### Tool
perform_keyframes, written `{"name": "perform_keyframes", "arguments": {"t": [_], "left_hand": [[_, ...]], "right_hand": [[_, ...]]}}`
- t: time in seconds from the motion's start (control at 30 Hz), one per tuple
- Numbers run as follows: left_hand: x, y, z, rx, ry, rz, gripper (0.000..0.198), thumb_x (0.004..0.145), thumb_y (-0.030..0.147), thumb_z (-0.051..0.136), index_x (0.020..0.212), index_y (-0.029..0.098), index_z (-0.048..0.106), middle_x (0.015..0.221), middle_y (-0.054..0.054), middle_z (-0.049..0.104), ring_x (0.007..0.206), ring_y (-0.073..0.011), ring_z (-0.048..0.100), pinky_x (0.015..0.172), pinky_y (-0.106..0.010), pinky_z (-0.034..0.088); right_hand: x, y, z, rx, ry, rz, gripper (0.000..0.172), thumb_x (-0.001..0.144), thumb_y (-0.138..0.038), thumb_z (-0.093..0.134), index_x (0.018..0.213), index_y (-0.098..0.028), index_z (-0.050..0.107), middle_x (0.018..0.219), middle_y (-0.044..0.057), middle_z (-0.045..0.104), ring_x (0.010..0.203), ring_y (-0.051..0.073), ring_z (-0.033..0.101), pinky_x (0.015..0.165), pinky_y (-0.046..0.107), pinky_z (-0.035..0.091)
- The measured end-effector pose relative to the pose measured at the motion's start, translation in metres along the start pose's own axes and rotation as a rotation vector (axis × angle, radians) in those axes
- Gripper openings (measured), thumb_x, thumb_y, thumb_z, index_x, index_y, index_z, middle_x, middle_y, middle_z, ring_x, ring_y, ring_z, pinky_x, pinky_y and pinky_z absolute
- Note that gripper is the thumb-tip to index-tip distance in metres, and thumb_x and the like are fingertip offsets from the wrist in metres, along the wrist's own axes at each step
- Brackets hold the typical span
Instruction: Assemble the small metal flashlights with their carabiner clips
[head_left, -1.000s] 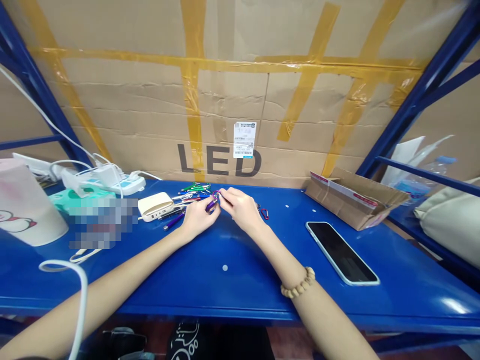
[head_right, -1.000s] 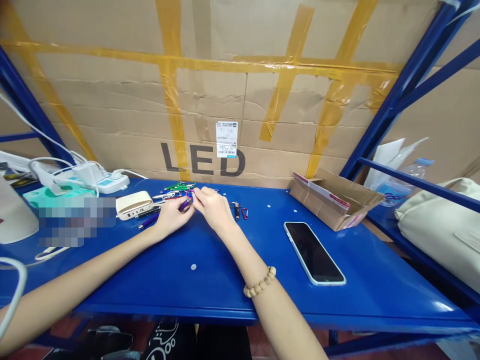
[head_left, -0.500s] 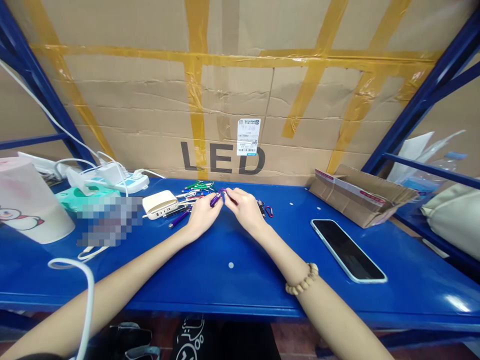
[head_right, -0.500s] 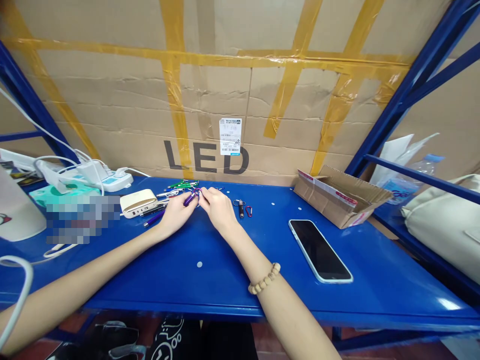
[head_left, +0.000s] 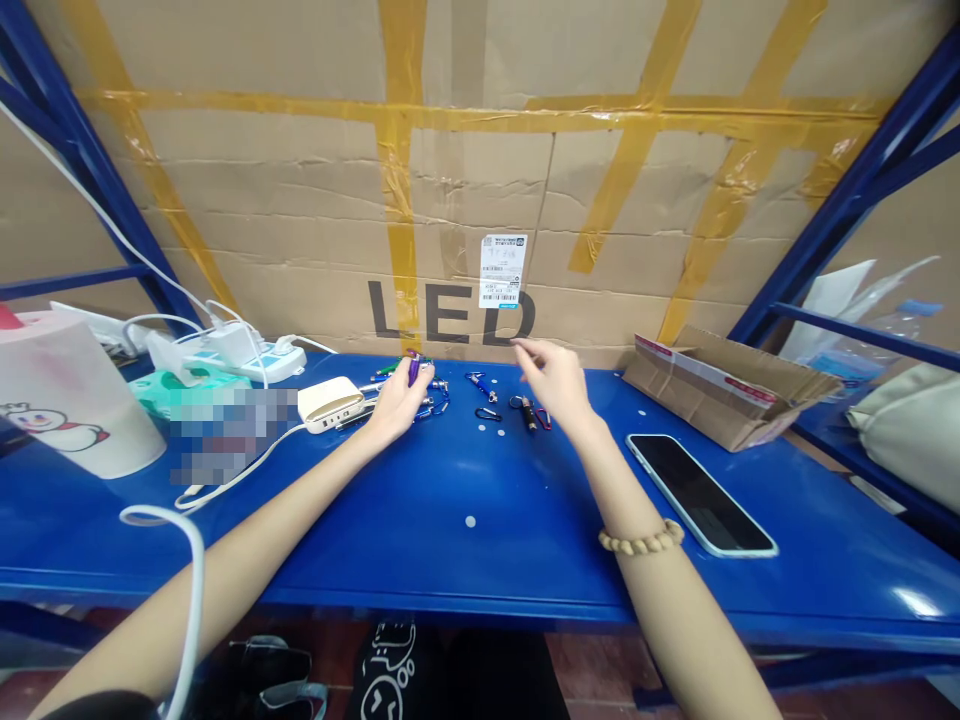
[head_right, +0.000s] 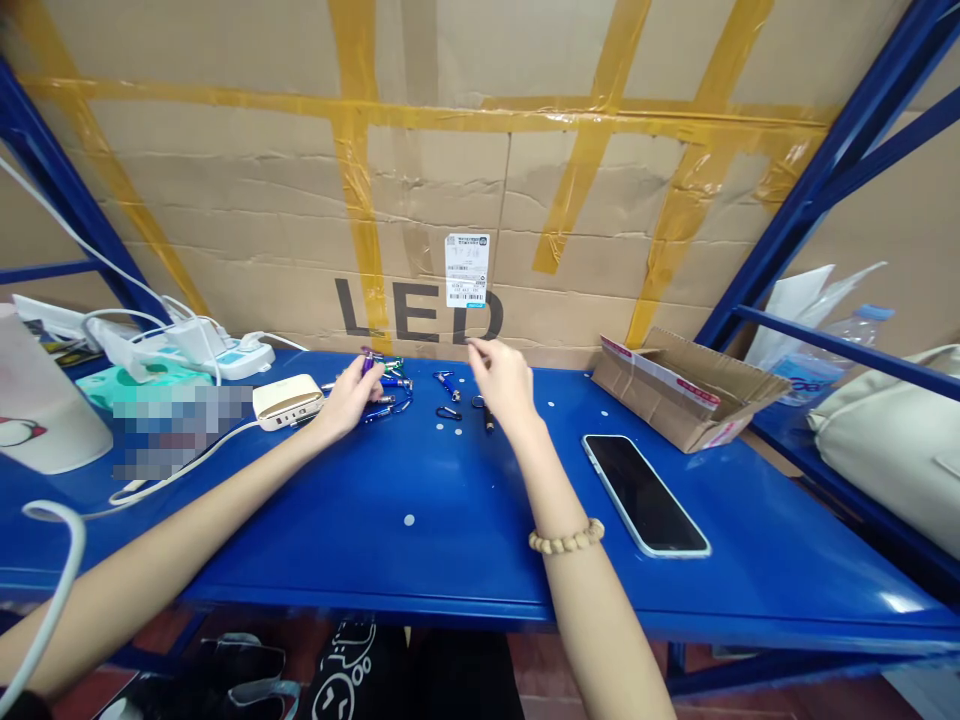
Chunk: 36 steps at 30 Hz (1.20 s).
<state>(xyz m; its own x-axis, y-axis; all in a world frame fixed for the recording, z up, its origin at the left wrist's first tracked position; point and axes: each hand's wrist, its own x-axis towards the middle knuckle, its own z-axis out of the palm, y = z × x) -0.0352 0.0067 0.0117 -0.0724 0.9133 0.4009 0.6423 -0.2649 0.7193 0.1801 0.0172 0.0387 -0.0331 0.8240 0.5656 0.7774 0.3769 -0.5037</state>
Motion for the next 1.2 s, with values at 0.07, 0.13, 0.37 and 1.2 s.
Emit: {"name": "perform_keyframes", "arguments": {"t": [0.07,0.13,0.37,1.2], "left_hand": [[0.004,-0.006,-0.004,0.08,-0.025,-0.014,0.04,0.088,0.048,0.023,0.077,0.019,0.048,0.063,-0.002,0.054,0.064,-0.0176,0.051,0.064,-0.03,0.037],[0.008,-0.013,-0.005,0.266,-0.013,0.014,0.044,0.089,0.045,0.018,0.078,0.018,0.051,0.071,-0.007,0.058,0.074,-0.0217,0.051,0.069,-0.034,0.038],[0.013,-0.031,-0.002,0.773,-0.001,0.192,0.038,0.088,0.04,0.033,0.094,0.015,0.06,0.098,-0.015,0.054,0.097,-0.0305,0.046,0.079,-0.042,0.036],[-0.02,-0.006,0.024,0.368,-0.571,0.592,0.039,0.092,0.036,0.025,0.115,0.025,0.054,0.122,-0.004,0.055,0.107,-0.0208,0.044,0.093,-0.04,0.029]], "right_hand": [[0.004,0.009,-0.008,-0.062,0.054,0.109,0.031,0.085,-0.028,0.043,0.104,-0.022,0.067,0.089,0.005,0.069,0.083,0.018,0.063,0.071,0.027,0.045],[0.004,0.016,-0.012,-0.151,-0.001,0.204,0.028,0.082,-0.027,0.047,0.099,-0.021,0.068,0.091,0.007,0.069,0.088,0.019,0.063,0.074,0.028,0.046],[-0.002,0.026,0.004,-0.349,-0.395,0.368,0.032,0.065,-0.035,0.067,0.094,-0.02,0.07,0.098,0.01,0.067,0.096,0.025,0.061,0.077,0.033,0.047],[0.006,0.029,0.001,-0.026,0.042,0.168,0.023,0.079,-0.018,0.053,0.096,-0.017,0.068,0.1,0.007,0.068,0.093,0.017,0.063,0.083,0.027,0.047]]}}
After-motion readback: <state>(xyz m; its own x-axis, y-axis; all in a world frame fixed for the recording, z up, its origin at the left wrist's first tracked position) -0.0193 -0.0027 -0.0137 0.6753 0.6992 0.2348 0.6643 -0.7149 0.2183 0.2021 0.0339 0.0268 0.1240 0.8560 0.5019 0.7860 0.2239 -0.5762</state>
